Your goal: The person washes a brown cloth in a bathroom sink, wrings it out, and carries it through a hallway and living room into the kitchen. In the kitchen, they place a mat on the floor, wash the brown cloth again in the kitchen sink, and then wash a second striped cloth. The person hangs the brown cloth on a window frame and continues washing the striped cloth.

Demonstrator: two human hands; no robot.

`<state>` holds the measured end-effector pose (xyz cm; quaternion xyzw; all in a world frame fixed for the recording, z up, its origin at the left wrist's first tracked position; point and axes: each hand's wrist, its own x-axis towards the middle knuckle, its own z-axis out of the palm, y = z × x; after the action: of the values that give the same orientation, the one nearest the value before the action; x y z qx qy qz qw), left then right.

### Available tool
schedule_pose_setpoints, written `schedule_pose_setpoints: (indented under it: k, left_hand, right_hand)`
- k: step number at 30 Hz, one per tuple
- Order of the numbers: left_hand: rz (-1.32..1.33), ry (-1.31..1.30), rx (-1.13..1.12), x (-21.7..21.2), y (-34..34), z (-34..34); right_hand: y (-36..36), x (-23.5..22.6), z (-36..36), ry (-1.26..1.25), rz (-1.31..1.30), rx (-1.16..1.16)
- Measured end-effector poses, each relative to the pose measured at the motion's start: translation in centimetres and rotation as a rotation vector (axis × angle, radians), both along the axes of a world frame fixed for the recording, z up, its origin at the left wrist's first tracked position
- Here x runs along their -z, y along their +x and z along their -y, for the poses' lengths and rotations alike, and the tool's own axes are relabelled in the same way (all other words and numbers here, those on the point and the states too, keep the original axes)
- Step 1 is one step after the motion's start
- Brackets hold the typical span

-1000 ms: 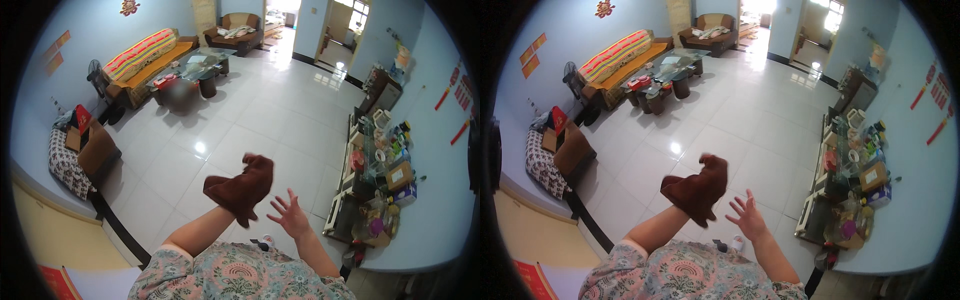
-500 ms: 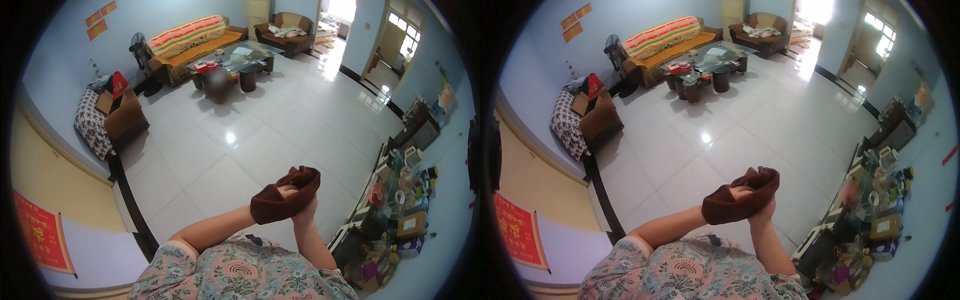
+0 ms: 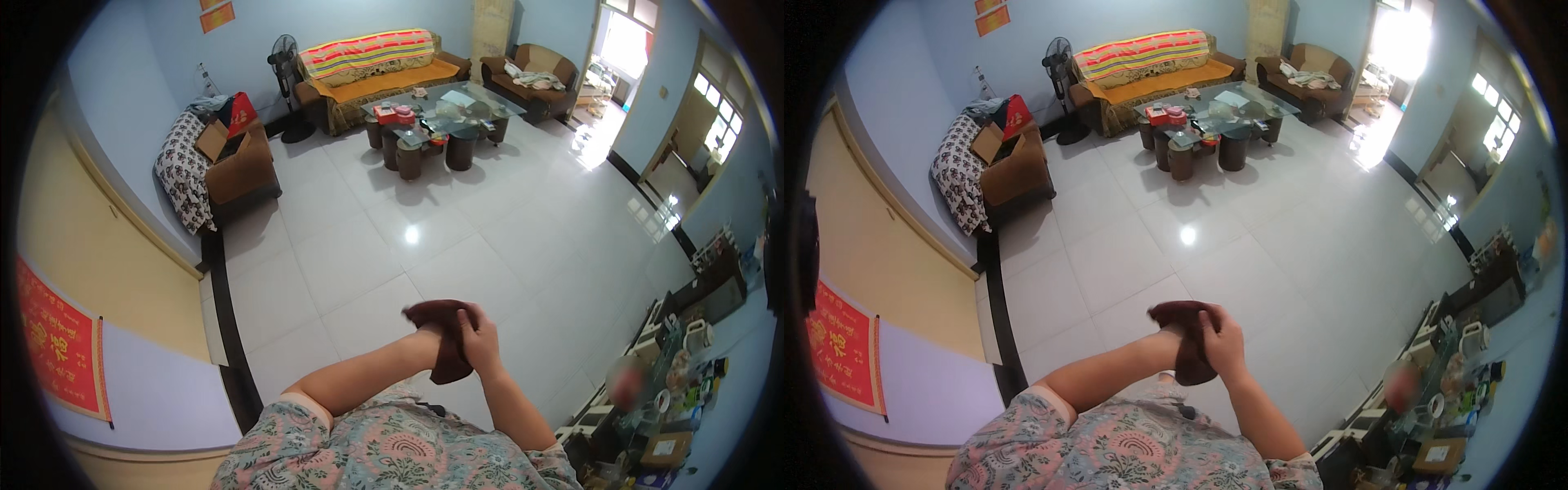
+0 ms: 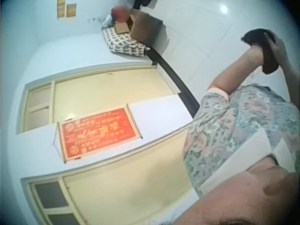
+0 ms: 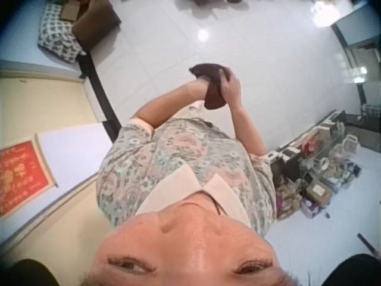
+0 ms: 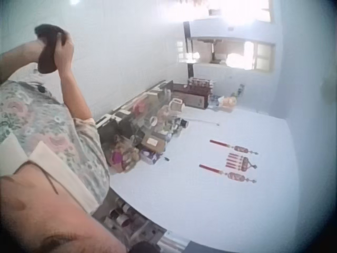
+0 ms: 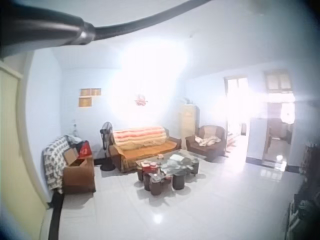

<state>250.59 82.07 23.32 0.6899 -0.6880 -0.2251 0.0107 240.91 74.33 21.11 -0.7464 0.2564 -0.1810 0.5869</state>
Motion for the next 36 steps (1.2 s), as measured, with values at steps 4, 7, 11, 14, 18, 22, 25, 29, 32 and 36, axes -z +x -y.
schedule_pose_setpoints:
  k: [4,7,11,14,18,22,25,29,32,36]
  left_hand:
    - [0.113,-0.754,0.052,1.0,6.0,2.1]
    - [-0.514,-0.707,-0.392,0.0,10.2,5.7]
    - [-1.421,-1.041,-0.514,-2.6,15.7,12.4]
    - [-1.49,-0.825,-0.516,-1.7,17.1,17.5]
    - [-1.51,-0.456,-0.419,1.7,13.0,22.8]
    - [-1.633,-0.135,-0.356,5.2,10.4,29.6]
    - [-1.461,-0.222,0.115,2.6,9.2,37.5]
    - [-1.279,-0.386,0.085,0.8,4.6,47.4]
    - [-1.497,-0.33,-0.135,0.9,4.0,55.5]
    - [-1.775,-0.161,-0.097,-1.7,5.3,62.5]
  right_hand:
    - [5.6,3.7,5.3,0.259,0.375,0.225]
    - [11.5,-0.9,6.8,0.538,0.694,0.132]
    - [16.4,-2.1,8.5,0.432,0.621,0.057]
    - [17.6,-2.2,10.7,0.332,0.592,0.125]
    - [15.5,-2.3,18.7,0.124,0.599,0.474]
    - [9.1,-0.9,27.5,0.01,0.666,0.673]
    - [5.6,-1.3,32.5,0.237,0.841,0.725]
    - [3.3,-1.4,39.9,0.379,0.904,0.655]
    - [1.4,-1.5,46.7,0.203,0.707,0.515]
    - [-0.8,2.0,55.9,0.203,0.722,0.61]
